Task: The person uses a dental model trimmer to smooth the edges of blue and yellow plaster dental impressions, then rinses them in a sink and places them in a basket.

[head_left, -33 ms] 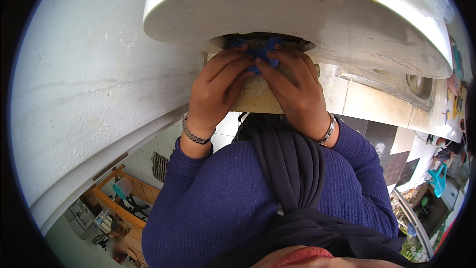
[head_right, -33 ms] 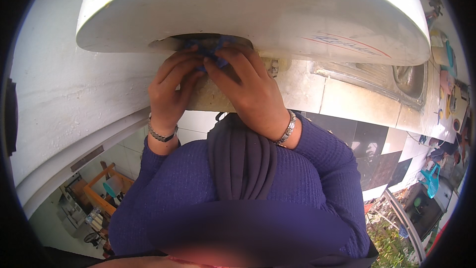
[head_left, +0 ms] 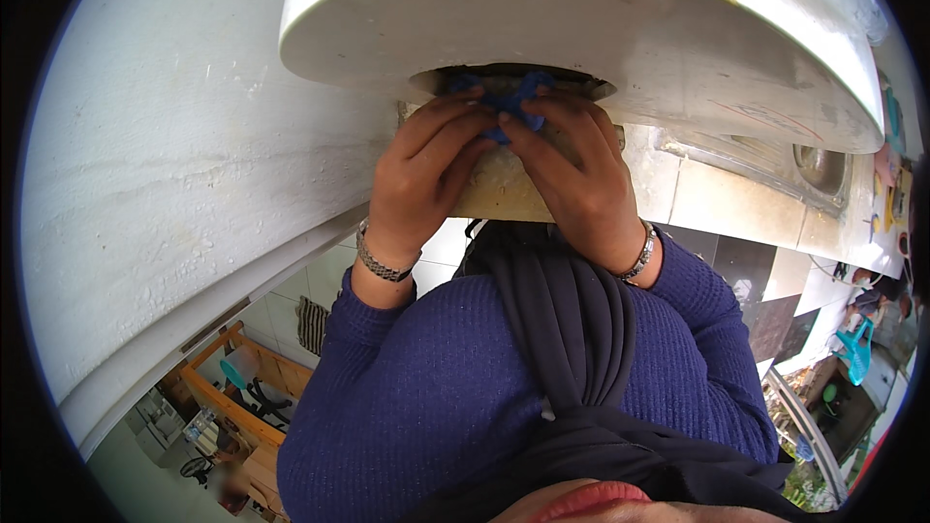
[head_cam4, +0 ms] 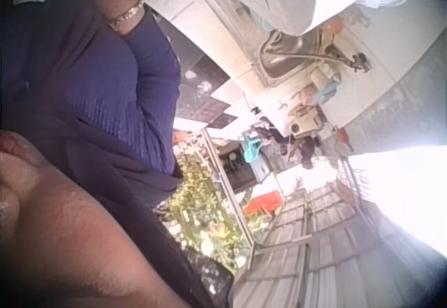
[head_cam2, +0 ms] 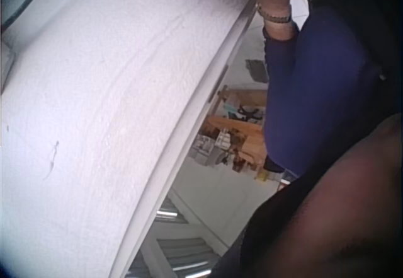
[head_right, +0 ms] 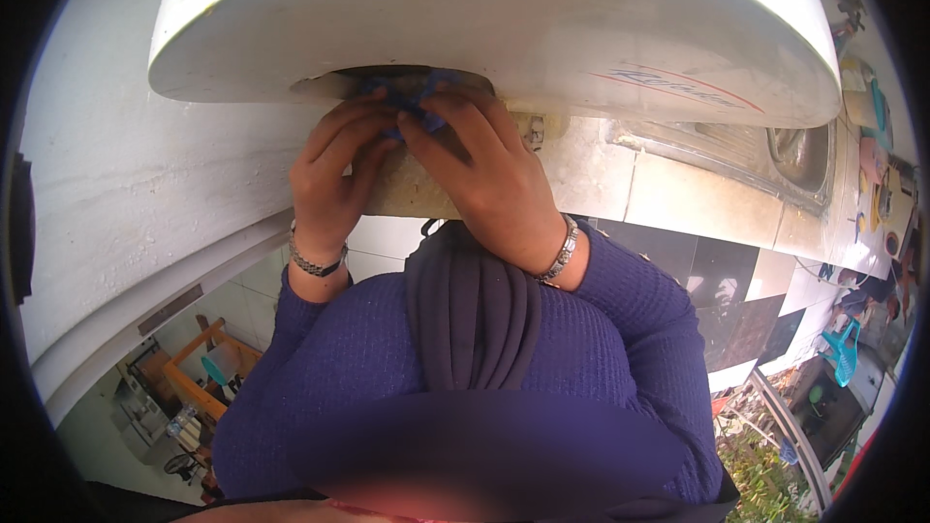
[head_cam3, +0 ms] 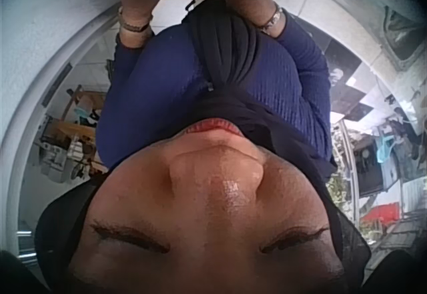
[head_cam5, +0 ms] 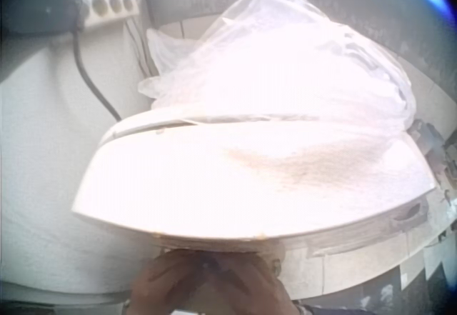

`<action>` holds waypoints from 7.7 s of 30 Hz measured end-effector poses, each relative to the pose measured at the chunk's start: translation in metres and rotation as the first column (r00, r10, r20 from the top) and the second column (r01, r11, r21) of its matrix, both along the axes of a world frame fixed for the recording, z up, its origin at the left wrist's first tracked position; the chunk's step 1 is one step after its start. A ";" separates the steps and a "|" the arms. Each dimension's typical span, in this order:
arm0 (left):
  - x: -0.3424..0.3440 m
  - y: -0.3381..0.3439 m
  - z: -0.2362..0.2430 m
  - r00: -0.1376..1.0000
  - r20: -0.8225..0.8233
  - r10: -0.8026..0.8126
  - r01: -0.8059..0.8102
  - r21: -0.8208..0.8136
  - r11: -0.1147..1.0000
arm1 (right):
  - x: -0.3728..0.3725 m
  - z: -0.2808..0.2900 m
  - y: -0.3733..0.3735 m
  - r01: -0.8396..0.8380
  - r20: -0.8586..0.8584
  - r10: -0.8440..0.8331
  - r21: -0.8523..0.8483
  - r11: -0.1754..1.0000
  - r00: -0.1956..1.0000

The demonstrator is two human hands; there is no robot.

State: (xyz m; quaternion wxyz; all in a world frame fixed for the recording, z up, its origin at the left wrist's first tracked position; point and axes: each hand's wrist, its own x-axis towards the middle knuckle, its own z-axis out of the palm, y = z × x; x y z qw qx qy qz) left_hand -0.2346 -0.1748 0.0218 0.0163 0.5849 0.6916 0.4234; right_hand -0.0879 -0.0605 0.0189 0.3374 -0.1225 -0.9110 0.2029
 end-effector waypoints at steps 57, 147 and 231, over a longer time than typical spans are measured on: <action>0.057 -0.005 0.024 0.926 -0.268 -0.268 0.325 0.197 0.925 | 0.078 0.046 0.026 -0.076 -0.033 0.091 -0.849 0.523 0.995; 0.371 0.354 -0.028 0.018 0.998 -0.055 0.223 0.049 0.973 | 0.353 -0.006 0.496 0.109 0.314 0.025 -0.402 0.909 0.949; 0.420 0.301 -0.069 -0.228 0.970 0.086 -0.033 -0.096 0.995 | 0.395 -0.053 0.685 0.705 0.083 -0.704 -0.194 0.682 0.705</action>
